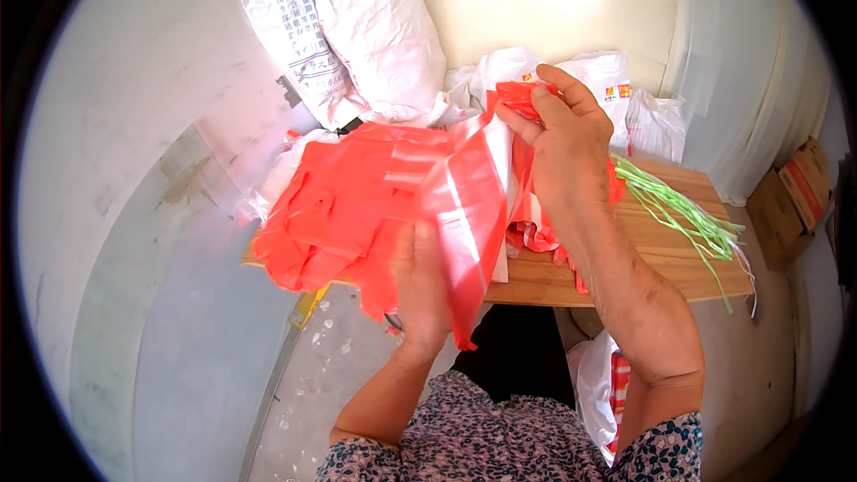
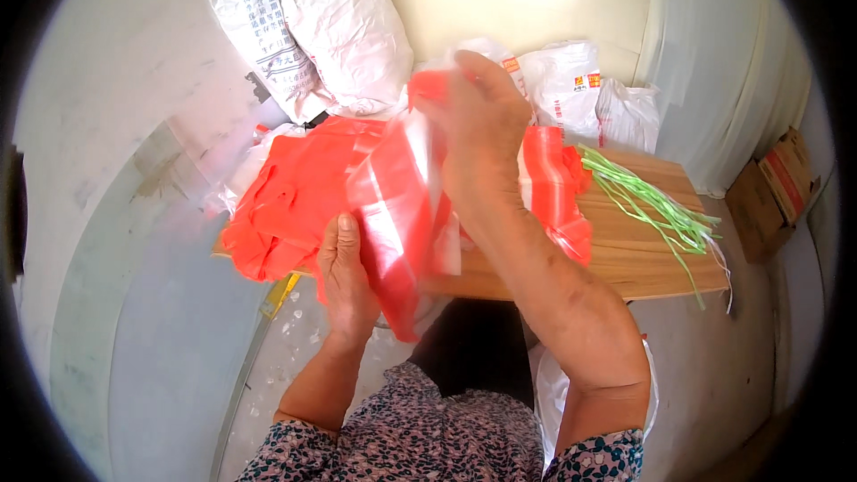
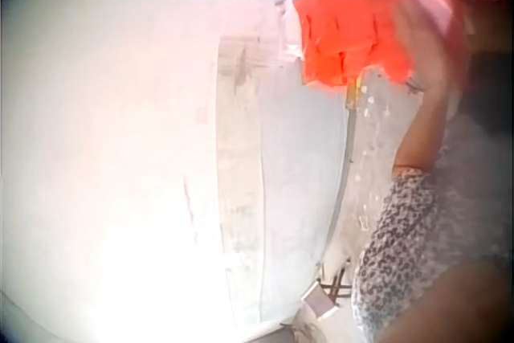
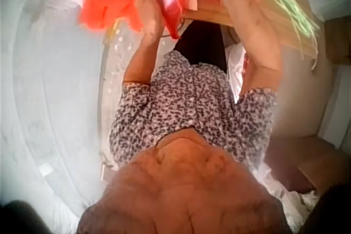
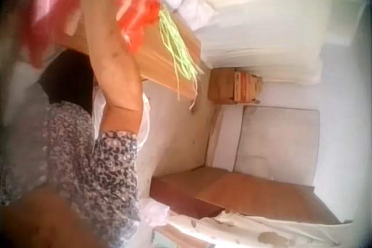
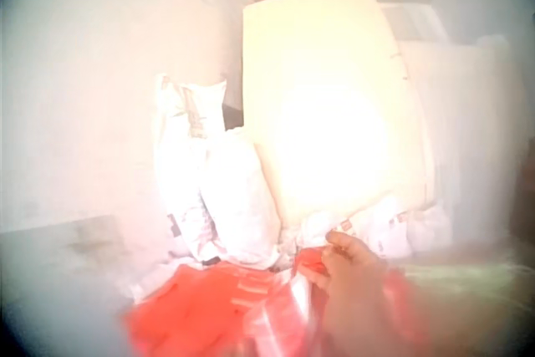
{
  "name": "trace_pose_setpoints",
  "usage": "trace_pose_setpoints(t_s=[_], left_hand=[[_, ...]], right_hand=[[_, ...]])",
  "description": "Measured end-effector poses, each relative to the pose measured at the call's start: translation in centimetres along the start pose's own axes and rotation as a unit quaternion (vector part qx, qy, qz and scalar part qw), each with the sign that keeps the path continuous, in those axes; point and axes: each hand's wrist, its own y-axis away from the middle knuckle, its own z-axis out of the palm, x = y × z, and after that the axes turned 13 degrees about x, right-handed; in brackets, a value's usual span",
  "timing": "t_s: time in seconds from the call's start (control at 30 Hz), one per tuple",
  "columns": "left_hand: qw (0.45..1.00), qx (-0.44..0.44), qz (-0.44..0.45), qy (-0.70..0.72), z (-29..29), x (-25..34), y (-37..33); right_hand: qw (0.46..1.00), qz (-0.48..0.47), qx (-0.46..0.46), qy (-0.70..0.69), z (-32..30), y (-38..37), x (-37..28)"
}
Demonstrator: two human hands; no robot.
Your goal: The person places a rolled bundle of plastic bags into a large bag, then stacks, folds, and rolls plastic bags, ties the rolled bundles with plastic strips by hand, and folds more plastic bags on the table.
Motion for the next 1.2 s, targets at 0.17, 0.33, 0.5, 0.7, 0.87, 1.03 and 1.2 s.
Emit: trace_pose_setpoints(t_s=[0.17,0.33,0.5,0.7,0.87,1.03,1.2], left_hand=[[1.0,0.0,0.005,0.008,0.0,-1.2,-0.8],[0.997,0.014,0.064,-0.046,-0.7,1.1,-3.7],[0.952,0.023,0.222,-0.211,0.5,1.3,-4.2],[0.967,-0.002,0.217,-0.136,0.2,1.4,-5.5],[0.92,-0.021,0.302,-0.249,0.2,4.6,-7.7],[0.906,-0.077,0.308,-0.281,1.5,6.8,-9.2],[0.849,-0.136,0.322,-0.397,2.4,9.9,-8.9]], right_hand=[[1.0,-0.002,-0.014,-0.013,0.3,0.5,0.3],[1.0,0.006,-0.022,0.004,-0.6,-0.7,-0.2],[0.999,0.027,-0.001,-0.021,-0.3,-0.8,0.1],[0.999,0.025,-0.009,-0.025,-1.4,-1.5,-0.1],[0.999,0.035,-0.015,-0.004,-2.4,-2.6,-0.4],[0.994,0.103,-0.001,0.031,-4.3,-3.6,-0.4],[0.986,0.163,-0.002,0.025,-6.6,-3.9,2.2]])
